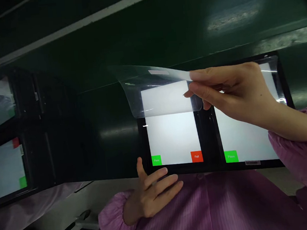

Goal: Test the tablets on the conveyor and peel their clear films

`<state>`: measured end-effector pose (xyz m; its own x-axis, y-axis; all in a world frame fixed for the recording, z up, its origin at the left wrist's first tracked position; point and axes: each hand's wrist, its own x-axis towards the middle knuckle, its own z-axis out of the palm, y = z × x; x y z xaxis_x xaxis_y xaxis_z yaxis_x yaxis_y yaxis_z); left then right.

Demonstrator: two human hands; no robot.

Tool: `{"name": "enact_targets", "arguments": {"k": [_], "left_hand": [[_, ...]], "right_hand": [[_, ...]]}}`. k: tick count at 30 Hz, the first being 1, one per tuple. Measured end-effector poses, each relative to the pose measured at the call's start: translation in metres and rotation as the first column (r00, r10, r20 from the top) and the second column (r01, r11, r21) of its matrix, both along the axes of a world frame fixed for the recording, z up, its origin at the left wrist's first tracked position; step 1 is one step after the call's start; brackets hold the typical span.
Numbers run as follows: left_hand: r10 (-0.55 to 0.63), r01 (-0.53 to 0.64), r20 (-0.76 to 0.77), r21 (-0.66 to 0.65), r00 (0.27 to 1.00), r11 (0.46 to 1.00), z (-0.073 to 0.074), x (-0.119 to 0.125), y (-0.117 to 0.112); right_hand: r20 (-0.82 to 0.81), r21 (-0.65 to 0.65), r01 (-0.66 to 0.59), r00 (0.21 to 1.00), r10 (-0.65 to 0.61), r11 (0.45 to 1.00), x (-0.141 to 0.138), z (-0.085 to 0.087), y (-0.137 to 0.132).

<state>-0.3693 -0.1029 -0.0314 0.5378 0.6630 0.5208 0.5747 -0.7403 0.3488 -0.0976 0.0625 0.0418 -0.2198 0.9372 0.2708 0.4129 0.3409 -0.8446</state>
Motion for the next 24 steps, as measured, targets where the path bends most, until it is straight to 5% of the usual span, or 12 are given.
{"name": "enact_targets", "arguments": {"k": [3, 6, 13, 24], "left_hand": [[0.166, -0.164, 0.042, -0.053, 0.985, 0.985, 0.000, -0.006, -0.005], [0.281, -0.287, -0.072, -0.077, 0.957, 0.955, 0.004, -0.001, 0.004], [0.246, -0.251, -0.215, 0.004, 0.945, 0.968, 0.009, 0.024, 0.031], [0.296, -0.307, 0.175, 0.041, 0.939, 0.951, -0.005, 0.020, -0.005]], "right_hand": [[-0.039, 0.027, 0.021, 0.999, -0.020, 0.999, 0.001, -0.006, -0.001], [-0.048, 0.041, 0.026, 0.999, -0.024, 0.999, -0.002, -0.006, -0.001], [0.026, 0.005, -0.027, 0.999, 0.027, 1.000, -0.004, 0.003, -0.006], [0.108, 0.083, -0.019, 0.994, 0.010, 0.996, 0.001, -0.002, -0.013]]}}
